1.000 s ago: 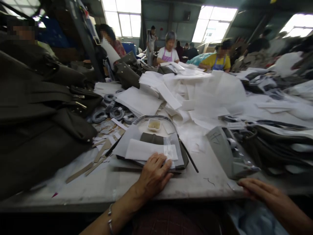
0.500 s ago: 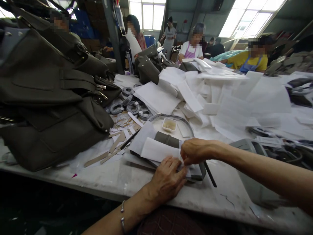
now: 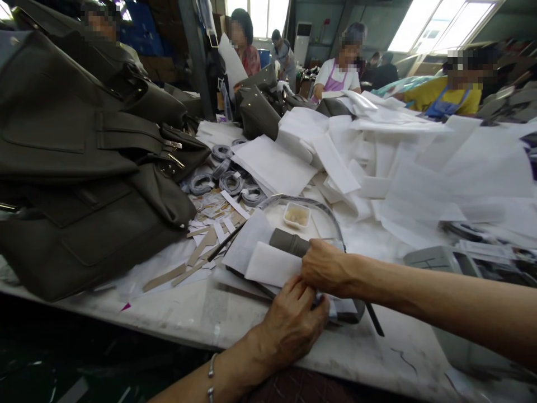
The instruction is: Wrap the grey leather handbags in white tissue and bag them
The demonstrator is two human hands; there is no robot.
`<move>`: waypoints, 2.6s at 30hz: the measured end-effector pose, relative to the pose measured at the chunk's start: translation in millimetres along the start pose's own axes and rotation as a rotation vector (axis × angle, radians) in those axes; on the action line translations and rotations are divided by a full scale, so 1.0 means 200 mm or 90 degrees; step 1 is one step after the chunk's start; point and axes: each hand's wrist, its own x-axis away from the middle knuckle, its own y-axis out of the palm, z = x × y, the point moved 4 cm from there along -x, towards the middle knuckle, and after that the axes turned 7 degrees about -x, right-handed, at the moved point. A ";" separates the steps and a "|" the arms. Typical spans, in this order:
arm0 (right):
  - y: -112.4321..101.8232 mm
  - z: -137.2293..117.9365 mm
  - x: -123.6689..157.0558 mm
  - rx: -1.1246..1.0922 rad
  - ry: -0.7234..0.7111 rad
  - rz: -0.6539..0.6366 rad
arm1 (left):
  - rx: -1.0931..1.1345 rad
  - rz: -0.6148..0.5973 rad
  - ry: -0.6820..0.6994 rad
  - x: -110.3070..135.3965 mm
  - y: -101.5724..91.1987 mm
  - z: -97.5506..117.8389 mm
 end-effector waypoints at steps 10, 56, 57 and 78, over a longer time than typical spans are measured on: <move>-0.14 0.39 0.04 0.016 0.113 0.046 | -0.020 -0.033 0.016 0.00 -0.01 0.00; 0.45 -0.18 0.26 0.046 0.034 0.532 | -0.104 -0.081 -0.124 0.24 -0.37 -0.11; 0.46 -0.18 0.26 0.043 0.043 0.535 | -0.102 -0.103 -0.125 0.22 -0.38 -0.12; 0.48 -0.20 0.27 0.035 0.032 0.555 | -0.133 -0.063 0.000 0.24 -0.35 -0.13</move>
